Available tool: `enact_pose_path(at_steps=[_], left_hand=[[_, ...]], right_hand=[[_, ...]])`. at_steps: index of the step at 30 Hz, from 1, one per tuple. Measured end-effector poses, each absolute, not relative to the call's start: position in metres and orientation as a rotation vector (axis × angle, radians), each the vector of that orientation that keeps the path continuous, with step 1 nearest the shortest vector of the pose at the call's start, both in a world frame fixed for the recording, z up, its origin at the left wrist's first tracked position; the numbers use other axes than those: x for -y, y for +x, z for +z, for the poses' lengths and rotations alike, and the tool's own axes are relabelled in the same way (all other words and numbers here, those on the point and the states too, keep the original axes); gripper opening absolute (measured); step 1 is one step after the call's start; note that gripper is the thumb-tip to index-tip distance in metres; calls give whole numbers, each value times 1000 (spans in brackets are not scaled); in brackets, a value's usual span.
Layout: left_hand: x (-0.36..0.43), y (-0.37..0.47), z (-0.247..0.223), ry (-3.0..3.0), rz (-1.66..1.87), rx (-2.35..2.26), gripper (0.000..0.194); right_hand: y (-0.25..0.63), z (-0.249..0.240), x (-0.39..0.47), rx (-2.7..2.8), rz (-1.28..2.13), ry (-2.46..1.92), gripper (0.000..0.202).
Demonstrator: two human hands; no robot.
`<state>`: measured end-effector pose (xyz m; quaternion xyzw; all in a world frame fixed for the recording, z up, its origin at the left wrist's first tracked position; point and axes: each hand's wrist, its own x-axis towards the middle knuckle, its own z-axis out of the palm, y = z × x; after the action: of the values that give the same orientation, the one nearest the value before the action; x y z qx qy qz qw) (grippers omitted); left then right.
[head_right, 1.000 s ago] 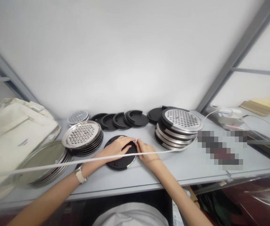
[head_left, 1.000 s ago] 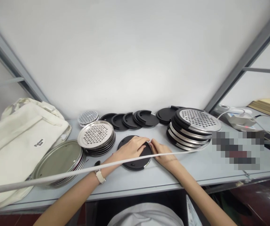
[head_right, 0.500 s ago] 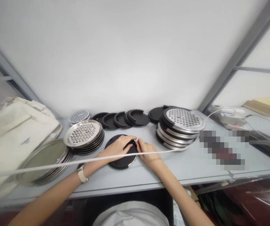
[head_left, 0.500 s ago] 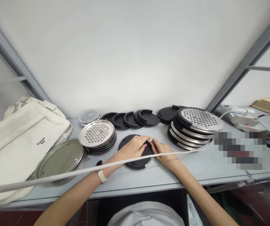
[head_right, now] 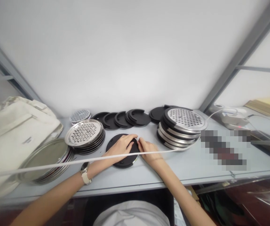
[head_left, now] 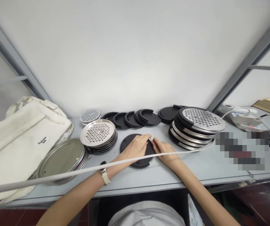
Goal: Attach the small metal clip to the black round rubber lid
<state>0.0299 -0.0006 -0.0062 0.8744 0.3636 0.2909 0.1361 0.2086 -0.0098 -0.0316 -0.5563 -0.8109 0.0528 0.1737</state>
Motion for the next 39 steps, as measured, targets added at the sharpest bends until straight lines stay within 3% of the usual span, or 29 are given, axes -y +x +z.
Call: enact_pose_path(at_steps=[6,11,25,35,39], left_hand=[[-3,31,-10,2593,868,-1194,29],[0,31,-8,2562,842,-1501,2],[8,39,-9,2265,825,-1580,6],[-8,54,-9,2161,846,-1692,13],[-11,57,-12,2135,985,-1622,18]], right_hand=[[207,-30,11,2228,182,-1591,23],[208,-30,9,2159,229,-1577,25],[206,-27,10,2092,434,-1569,25],[208,-4,-17,2186,252,-1415,24],[208,4,-35,2197,346,-1277,19]])
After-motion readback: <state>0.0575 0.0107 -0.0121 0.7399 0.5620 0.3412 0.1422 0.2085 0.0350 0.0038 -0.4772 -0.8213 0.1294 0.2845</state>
